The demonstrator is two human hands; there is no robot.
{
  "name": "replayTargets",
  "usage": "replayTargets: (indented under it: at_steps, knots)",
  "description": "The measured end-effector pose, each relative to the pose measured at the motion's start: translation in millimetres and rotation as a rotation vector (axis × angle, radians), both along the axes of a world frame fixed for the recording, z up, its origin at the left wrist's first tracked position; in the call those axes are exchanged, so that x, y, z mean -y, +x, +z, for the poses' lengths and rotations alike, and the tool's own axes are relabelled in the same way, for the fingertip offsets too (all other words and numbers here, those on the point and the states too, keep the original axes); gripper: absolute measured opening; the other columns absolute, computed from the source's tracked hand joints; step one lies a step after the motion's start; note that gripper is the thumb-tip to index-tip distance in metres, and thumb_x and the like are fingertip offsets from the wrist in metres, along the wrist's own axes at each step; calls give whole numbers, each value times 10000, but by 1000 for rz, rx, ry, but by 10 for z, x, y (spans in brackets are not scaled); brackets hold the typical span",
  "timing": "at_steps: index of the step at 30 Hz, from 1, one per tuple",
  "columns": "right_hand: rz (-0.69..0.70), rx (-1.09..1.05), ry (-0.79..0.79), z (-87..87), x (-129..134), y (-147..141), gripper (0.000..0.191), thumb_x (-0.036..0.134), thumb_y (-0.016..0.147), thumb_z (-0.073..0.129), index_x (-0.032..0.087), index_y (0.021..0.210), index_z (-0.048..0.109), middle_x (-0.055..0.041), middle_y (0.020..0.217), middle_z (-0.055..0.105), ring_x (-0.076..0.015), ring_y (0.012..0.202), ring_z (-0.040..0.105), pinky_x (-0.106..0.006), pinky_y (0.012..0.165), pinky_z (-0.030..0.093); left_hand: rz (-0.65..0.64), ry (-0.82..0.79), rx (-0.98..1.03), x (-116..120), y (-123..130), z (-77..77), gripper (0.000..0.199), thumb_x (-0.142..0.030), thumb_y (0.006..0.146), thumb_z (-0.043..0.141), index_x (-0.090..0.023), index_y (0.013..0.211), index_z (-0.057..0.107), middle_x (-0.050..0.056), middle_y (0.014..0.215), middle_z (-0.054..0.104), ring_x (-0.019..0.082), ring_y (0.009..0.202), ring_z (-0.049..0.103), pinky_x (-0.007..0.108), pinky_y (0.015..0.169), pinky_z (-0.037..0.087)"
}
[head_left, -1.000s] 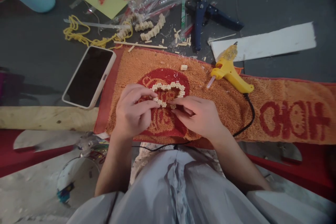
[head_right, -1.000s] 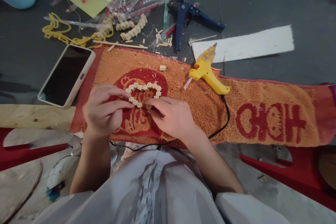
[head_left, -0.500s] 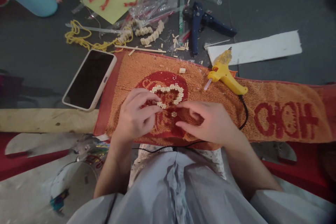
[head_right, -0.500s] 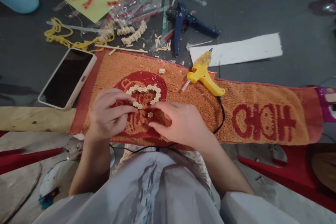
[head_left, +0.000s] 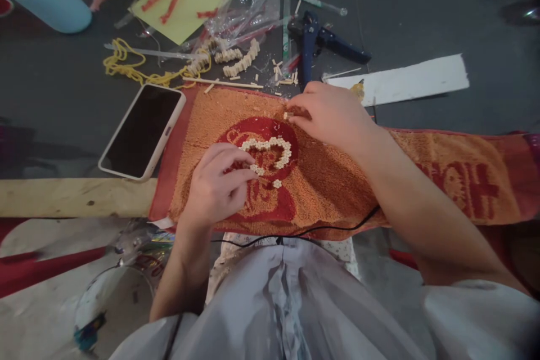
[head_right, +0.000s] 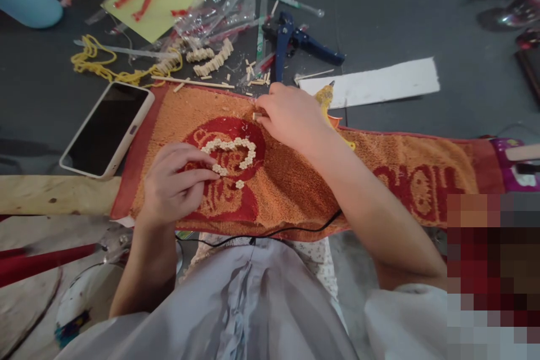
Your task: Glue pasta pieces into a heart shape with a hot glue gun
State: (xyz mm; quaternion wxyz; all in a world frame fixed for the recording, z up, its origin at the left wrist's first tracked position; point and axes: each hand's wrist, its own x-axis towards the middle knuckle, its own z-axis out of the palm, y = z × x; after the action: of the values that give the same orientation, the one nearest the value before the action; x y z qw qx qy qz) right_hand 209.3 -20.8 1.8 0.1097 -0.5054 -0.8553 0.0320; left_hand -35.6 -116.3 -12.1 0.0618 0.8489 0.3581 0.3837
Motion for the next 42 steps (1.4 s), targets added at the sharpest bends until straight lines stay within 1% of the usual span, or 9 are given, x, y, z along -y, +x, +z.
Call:
replayTargets:
  at_steps: [3, 6, 10, 15, 20, 25, 29, 35, 42]
  knots:
    - [45, -21, 4, -67, -37, -2, 178, 331, 884, 595, 212, 931, 718, -80, 906, 635, -224, 839, 596, -361, 709, 436, 5, -22, 1, -1, 3, 2, 268, -12, 710, 530, -219, 739, 699, 35, 883, 713, 200, 890, 627, 387, 812, 550]
    - [68, -55, 21, -38, -14, 0, 180, 327, 878, 591, 206, 889, 723, -80, 895, 647, -234, 855, 598, -366, 720, 450, 16, -21, 0, -4, 4, -9, 265, -21, 712, 534, -224, 733, 703, 30, 876, 721, 198, 879, 636, 389, 812, 551]
    - [15, -123, 19, 167, 148, -10, 159, 285, 848, 597, 207, 875, 733, -76, 878, 673, -239, 837, 616, -374, 720, 461, 42, -31, 1, -4, 8, -24, 265, -28, 719, 534, -230, 738, 705, 25, 869, 723, 197, 859, 643, 395, 805, 552]
    - [-29, -242, -67, 395, 513, -70, 161, 215, 829, 587, 208, 888, 736, -40, 827, 713, -205, 780, 655, -348, 725, 490, 74, -17, 37, 4, 40, -17, 260, -32, 726, 546, -231, 792, 700, 25, 875, 718, 189, 847, 641, 388, 804, 540]
    - [10, -471, -103, 257, 787, -158, 165, 270, 853, 630, 256, 967, 748, -33, 940, 733, -190, 843, 673, -331, 775, 520, 123, 12, 71, 16, 113, 28, 219, -86, 775, 623, -222, 930, 696, 32, 883, 718, 183, 838, 649, 379, 804, 535]
    - [-8, -642, -162, 89, 904, -253, 178, 297, 859, 666, 235, 990, 770, -33, 886, 714, -154, 806, 657, -285, 743, 510, 145, -27, 92, 24, 185, 53, 120, -194, 840, 673, -235, 948, 707, 26, 863, 722, 170, 822, 656, 364, 791, 540]
    - [-5, -665, -161, 6, 961, -303, 188, 278, 866, 668, 238, 1019, 769, -19, 844, 694, -133, 764, 640, -262, 705, 504, 122, -22, 132, 22, 212, 45, 79, -177, 836, 690, -217, 902, 709, 19, 812, 714, 154, 779, 641, 344, 763, 539]
    - [65, -693, -43, -97, 999, -331, 144, 237, 867, 662, 203, 965, 761, -32, 798, 674, -147, 754, 635, -277, 692, 523, 99, -36, 139, 26, 206, 25, 74, -176, 830, 694, -216, 888, 717, 12, 806, 716, 143, 763, 639, 330, 758, 534]
    - [98, -645, 69, -35, 1036, -337, 104, 222, 857, 630, 198, 928, 700, -56, 841, 678, -174, 793, 636, -319, 728, 537, 106, -141, 169, 70, 244, 87, 57, -238, 816, 721, -204, 861, 710, 24, 806, 720, 151, 758, 646, 327, 744, 526]
